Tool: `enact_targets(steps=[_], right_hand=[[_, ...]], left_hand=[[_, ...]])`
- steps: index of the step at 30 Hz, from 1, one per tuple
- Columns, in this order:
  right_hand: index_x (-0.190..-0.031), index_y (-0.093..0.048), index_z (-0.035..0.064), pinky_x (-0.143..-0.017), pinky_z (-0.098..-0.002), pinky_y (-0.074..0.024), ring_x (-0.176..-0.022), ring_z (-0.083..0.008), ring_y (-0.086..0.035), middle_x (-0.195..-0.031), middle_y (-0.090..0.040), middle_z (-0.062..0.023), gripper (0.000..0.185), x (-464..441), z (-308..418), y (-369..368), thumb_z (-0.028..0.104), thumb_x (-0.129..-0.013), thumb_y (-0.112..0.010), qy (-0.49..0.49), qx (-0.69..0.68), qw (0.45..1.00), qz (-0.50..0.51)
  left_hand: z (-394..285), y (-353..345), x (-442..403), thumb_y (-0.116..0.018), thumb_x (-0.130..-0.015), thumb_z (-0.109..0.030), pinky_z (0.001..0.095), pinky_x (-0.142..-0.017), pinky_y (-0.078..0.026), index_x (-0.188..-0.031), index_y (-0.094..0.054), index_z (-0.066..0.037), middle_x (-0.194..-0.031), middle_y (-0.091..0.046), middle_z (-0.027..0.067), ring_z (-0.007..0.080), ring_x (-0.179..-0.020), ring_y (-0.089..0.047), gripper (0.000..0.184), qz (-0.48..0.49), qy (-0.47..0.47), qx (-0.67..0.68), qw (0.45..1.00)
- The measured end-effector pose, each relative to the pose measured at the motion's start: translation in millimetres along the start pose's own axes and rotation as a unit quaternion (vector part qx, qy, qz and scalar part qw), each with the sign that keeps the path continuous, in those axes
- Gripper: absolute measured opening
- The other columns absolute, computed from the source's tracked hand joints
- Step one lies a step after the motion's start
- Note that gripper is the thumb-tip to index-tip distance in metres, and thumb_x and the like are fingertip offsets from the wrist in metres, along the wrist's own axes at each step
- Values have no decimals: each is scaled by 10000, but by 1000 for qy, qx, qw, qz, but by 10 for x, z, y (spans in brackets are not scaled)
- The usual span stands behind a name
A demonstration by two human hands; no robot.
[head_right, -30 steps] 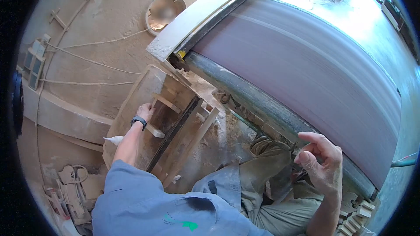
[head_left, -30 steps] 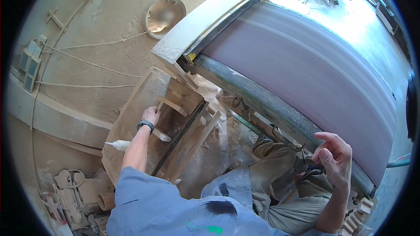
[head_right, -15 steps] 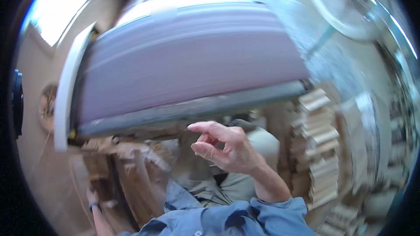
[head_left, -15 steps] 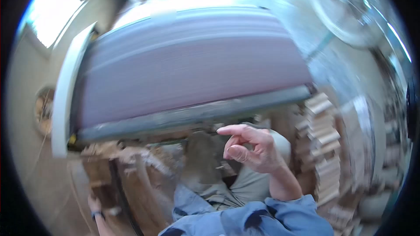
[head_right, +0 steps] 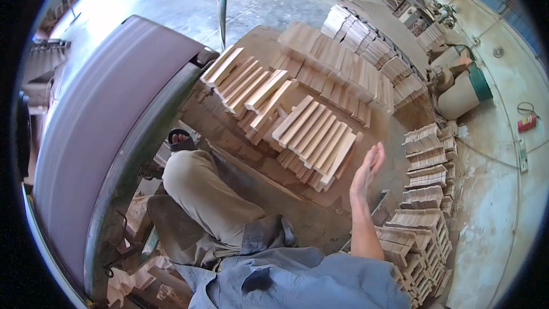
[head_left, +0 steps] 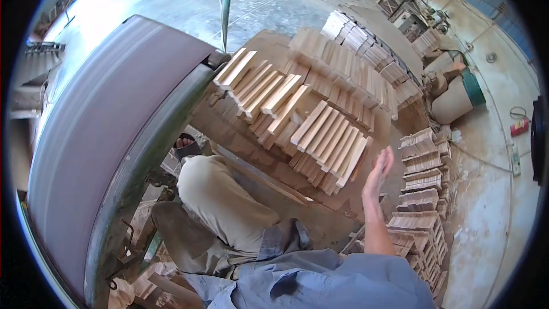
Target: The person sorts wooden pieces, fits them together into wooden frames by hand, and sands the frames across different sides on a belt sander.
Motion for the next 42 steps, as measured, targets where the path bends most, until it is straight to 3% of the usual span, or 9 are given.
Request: enact_targets(steps=[7,9,12,18,24,28,30,36,42], right_hand=[[-1401,-337,28,-1098,-399,-269,-1305,-285,-365,-1380,-387,-169,513,499,-1210,113,318,-998,-466,-59,192,970,138],[-1367,-356,11,-1058,-399,-323,-1232,-285,-431,-1302,-424,-171,499,454,-1166,64,135,-933,-567,96,190,968,135],[-1346,-363,5,-1000,-388,-378,-1154,-277,-485,-1241,-443,-159,545,359,-925,-18,-8,-855,-599,42,131,983,122],[-1306,-453,57,-900,-356,-441,-1031,-266,-544,-1120,-503,-128,454,113,-1503,113,-18,-871,-557,102,221,958,154],[-1254,-482,33,-879,-351,-456,-999,-268,-552,-1078,-526,-128,361,38,-1769,348,8,-899,-538,104,174,962,182],[-1161,-522,20,-849,-361,-447,-1021,-230,-543,-1090,-527,-120,223,37,-894,446,124,-965,-518,-57,-168,984,-28],[-1160,-527,17,-836,-359,-445,-1011,-211,-540,-1078,-520,-106,219,-189,-788,560,141,-981,-503,164,215,962,27],[-1059,-581,8,-796,-356,-464,-945,-275,-564,-1021,-549,-137,173,159,1402,-480,108,-918,-593,314,95,924,195],[-1053,-602,35,-788,-382,-502,-937,-262,-592,-977,-590,-100,255,1543,2743,-2049,82,-812,-669,643,-16,634,430]], left_hand=[[-583,439,249,-555,-892,-178,433,-858,-476,-1112,-601,-33,-1157,-573,188,299,-1028,-586,267,-59,-22,7,998],[-714,514,373,-554,-898,-193,437,-855,-477,-1115,-605,-40,-1171,-568,189,299,-1031,-586,271,-76,-22,12,997],[-904,632,564,-551,-907,-214,442,-851,-480,-1121,-611,-50,-1192,-561,191,300,-1037,-586,276,-101,-22,18,994],[-1402,719,803,-545,-924,-257,453,-844,-485,-1132,-622,-71,-1234,-547,195,302,-1048,-587,289,-130,-38,40,990],[-1694,869,896,-540,-942,-300,464,-836,-490,-1143,-634,-92,-1276,-533,199,304,-1059,-587,304,-168,-47,55,983],[-1677,962,1118,-536,-953,-328,472,-831,-494,-1150,-642,-106,-1303,-523,201,305,-1066,-588,315,-208,-17,63,976],[-1345,721,757,-498,-925,-73,367,-1011,-401,-1298,-474,36,-1258,-546,187,302,-1193,-508,390,-172,-53,211,961],[-2803,678,723,-569,-946,-133,290,-894,-460,-1209,-567,13,-1085,-628,98,155,-1010,-580,300,-95,-110,395,907],[-4164,1159,724,-546,-972,-188,261,-822,-476,-1197,-569,22,-1004,-653,81,122,-929,-596,309,68,-170,550,815]])
Point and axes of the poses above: each hand's wrist, its own x-axis away from the middle knuckle, its own y-axis out of the back of the hand, z = x × y, the point moved 2 cm from there along -x, towards the middle knuckle
